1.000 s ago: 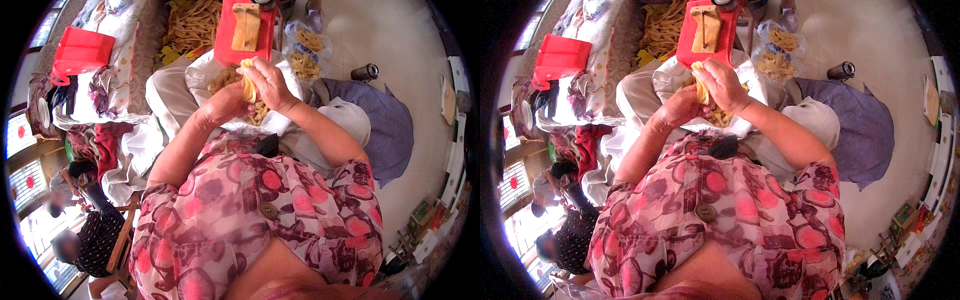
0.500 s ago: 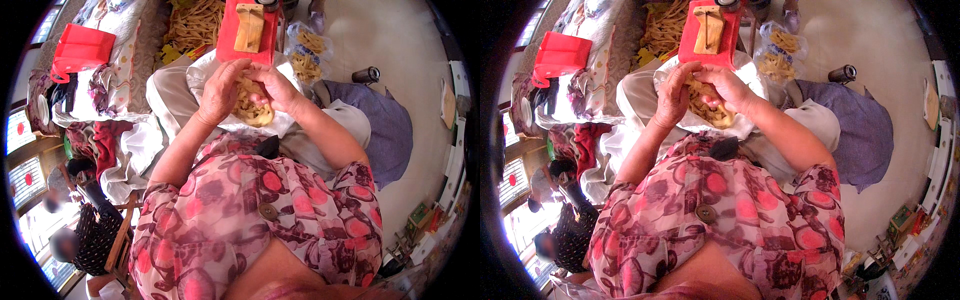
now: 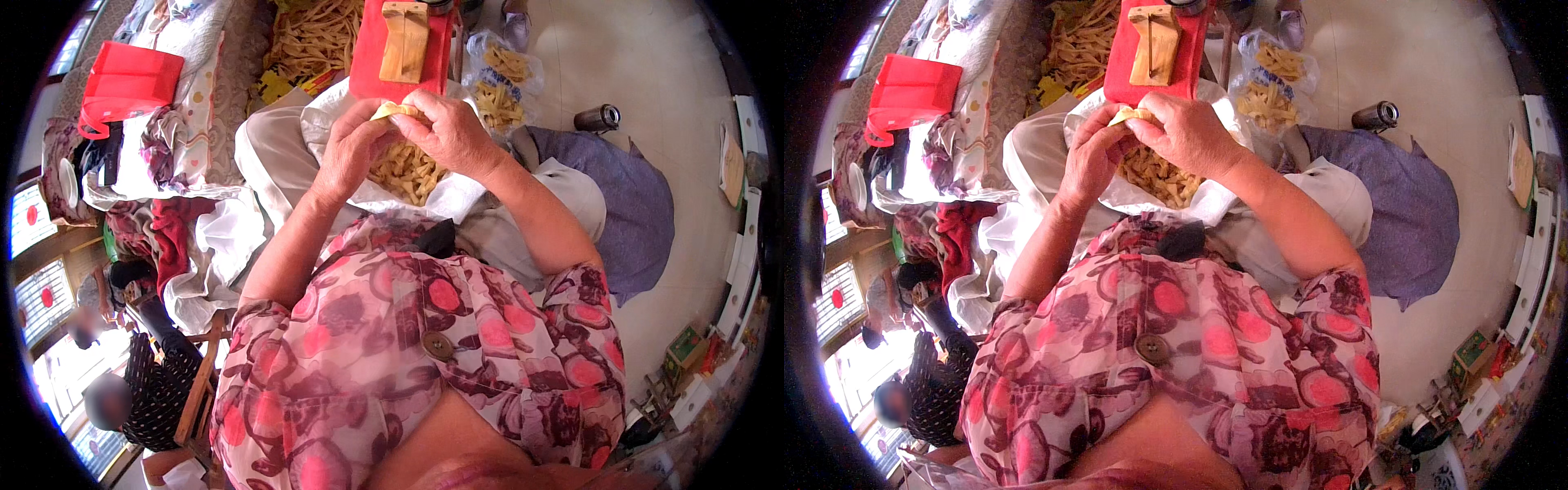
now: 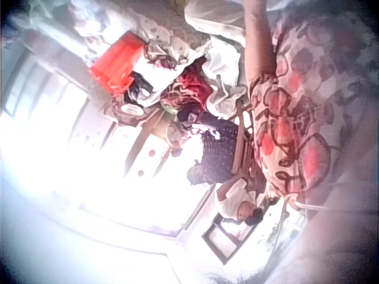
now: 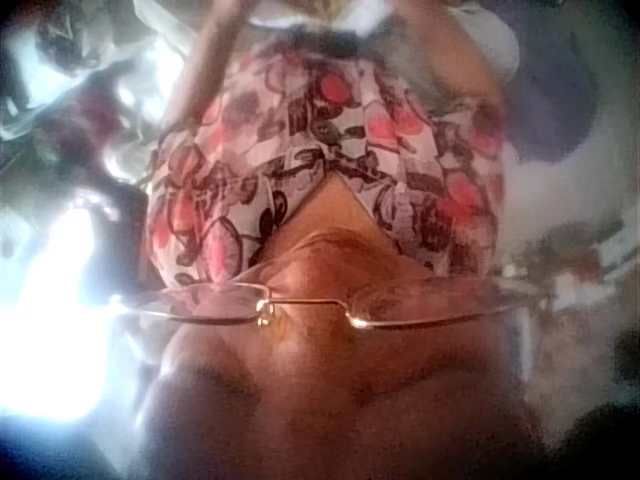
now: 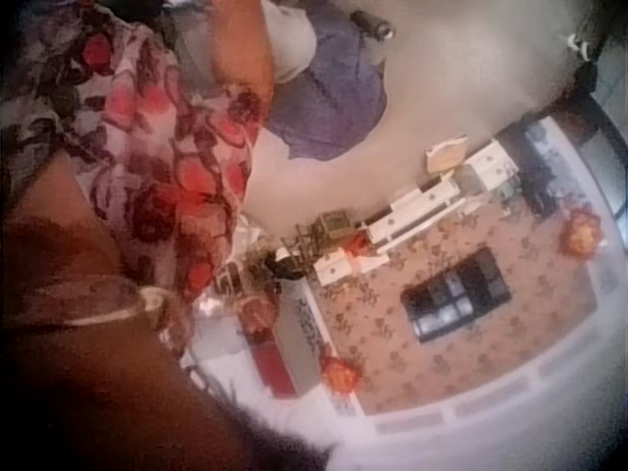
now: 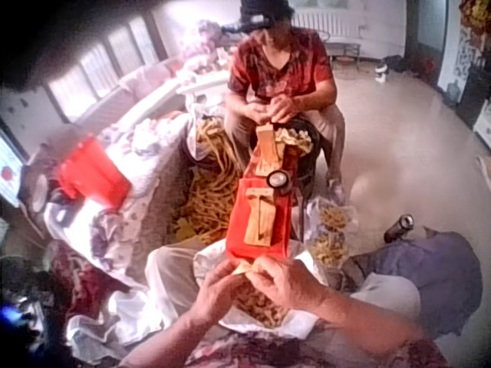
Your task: The person prepares strips of yellow dough by hand, folding and separating them before placing them onto a red wooden frame.
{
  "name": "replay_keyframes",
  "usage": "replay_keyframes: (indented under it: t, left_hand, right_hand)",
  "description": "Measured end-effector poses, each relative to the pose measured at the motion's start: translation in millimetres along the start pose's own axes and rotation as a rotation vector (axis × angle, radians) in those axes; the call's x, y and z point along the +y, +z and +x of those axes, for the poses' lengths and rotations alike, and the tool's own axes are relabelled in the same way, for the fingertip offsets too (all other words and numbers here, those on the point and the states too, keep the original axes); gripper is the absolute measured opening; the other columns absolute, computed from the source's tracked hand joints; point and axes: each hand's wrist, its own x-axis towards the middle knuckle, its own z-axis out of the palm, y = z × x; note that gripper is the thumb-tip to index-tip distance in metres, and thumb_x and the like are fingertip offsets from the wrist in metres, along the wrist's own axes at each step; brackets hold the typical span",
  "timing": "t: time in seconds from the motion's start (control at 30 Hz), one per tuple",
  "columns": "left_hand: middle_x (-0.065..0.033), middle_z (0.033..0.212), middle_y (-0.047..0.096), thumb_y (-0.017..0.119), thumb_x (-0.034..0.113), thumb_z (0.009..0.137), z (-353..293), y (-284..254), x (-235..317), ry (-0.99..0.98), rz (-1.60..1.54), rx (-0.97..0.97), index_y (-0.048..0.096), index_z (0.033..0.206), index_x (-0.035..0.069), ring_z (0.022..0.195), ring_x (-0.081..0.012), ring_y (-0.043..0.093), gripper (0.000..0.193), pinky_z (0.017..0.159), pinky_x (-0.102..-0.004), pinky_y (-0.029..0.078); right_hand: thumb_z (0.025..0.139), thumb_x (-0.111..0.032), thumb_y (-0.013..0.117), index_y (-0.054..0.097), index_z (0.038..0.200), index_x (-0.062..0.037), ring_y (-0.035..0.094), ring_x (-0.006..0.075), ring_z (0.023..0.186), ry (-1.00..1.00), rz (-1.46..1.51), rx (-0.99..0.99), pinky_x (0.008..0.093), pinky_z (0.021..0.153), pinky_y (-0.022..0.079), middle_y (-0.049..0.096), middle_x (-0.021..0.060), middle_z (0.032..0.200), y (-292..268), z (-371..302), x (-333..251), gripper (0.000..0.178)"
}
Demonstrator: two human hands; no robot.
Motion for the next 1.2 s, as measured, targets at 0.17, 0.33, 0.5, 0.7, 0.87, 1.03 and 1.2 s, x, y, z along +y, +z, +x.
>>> replay_keyframes:
  t: [0.17,0.33,0.5,0.7,0.87,1.03,1.2]
  left_hand:
    - [-0.0053,0.101,0.057,0.047,0.005,0.088,4,-9,-6,0.026,0.099,-0.003,0.052,0.112,-0.001,0.094,-0.0104,0.054,0.025,0.082,-0.0242,0.045]
    - [-0.004,0.092,0.06,0.05,-0.001,0.086,15,-22,-18,0.241,0.442,0.103,0.056,0.104,-0.001,0.089,-0.008,0.055,0.019,0.08,-0.024,0.045]
    - [-0.0034,0.079,0.063,0.058,0.003,0.084,18,-24,-13,0.346,0.662,0.087,0.061,0.092,-0.001,0.078,-0.0087,0.057,0.009,0.072,-0.0253,0.047]
    - [-0.0065,0.084,0.062,0.052,0.013,0.091,17,-22,-14,0.102,0.504,0.111,0.058,0.097,-0.003,0.078,-0.0117,0.059,0.018,0.071,-0.0256,0.048]
    - [-0.0102,0.083,0.061,0.043,0.032,0.095,9,-5,5,0.058,0.461,0.067,0.057,0.097,-0.004,0.076,-0.0129,0.059,0.038,0.07,-0.0276,0.047]
    - [-0.0029,0.068,0.054,0.049,0.032,0.094,9,0,8,0.09,0.788,0.052,0.056,0.088,-0.003,0.061,-0.0109,0.054,0.036,0.059,-0.0259,0.045]
    - [0.0012,0.061,0.052,0.055,0.032,0.091,12,4,7,0.008,0.534,-0.015,0.058,0.085,0.001,0.052,-0.0065,0.049,0.032,0.048,-0.0219,0.039]
  right_hand:
    - [0.084,-0.019,0.06,0.059,0.09,-0.0043,0.062,0.028,0.069,0.036,0.108,0.03,0.0354,0.061,0.048,0.062,0.011,0.074,5,1,6,0.015]
    - [0.088,-0.02,0.061,0.061,0.089,-0.0034,0.045,0.0064,0.05,0.489,0.917,-0.126,0.0217,0.044,0.036,0.052,-0.0039,0.063,12,3,11,0.017]
    - [0.091,-0.023,0.056,0.062,0.089,-0.0038,0.033,0.002,0.045,0.724,1.364,-0.315,0.0171,0.039,0.027,0.041,-0.0056,0.058,10,-5,12,0.02]
    - [0.087,-0.022,0.061,0.061,0.088,-0.0066,0.036,0.0009,0.045,0.7,1.173,-0.233,0.0153,0.039,0.028,0.047,-0.0051,0.061,10,-1,7,0.015]
    - [0.083,-0.018,0.066,0.062,0.087,-0.0082,0.042,0.0013,0.05,0.664,1.121,-0.009,0.0164,0.041,0.03,0.052,-0.0051,0.064,10,3,7,0.011]
    - [0.085,-0.02,0.064,0.062,0.088,-0.01,0.038,-0.0002,0.047,0.713,1.077,-0.021,0.0153,0.04,0.027,0.049,-0.0078,0.063,9,2,9,0.011]
    - [0.085,-0.025,0.064,0.058,0.09,-0.011,0.035,-0.0005,0.045,0.751,1.147,-0.039,0.0152,0.039,0.025,0.046,-0.009,0.064,6,3,13,0.016]
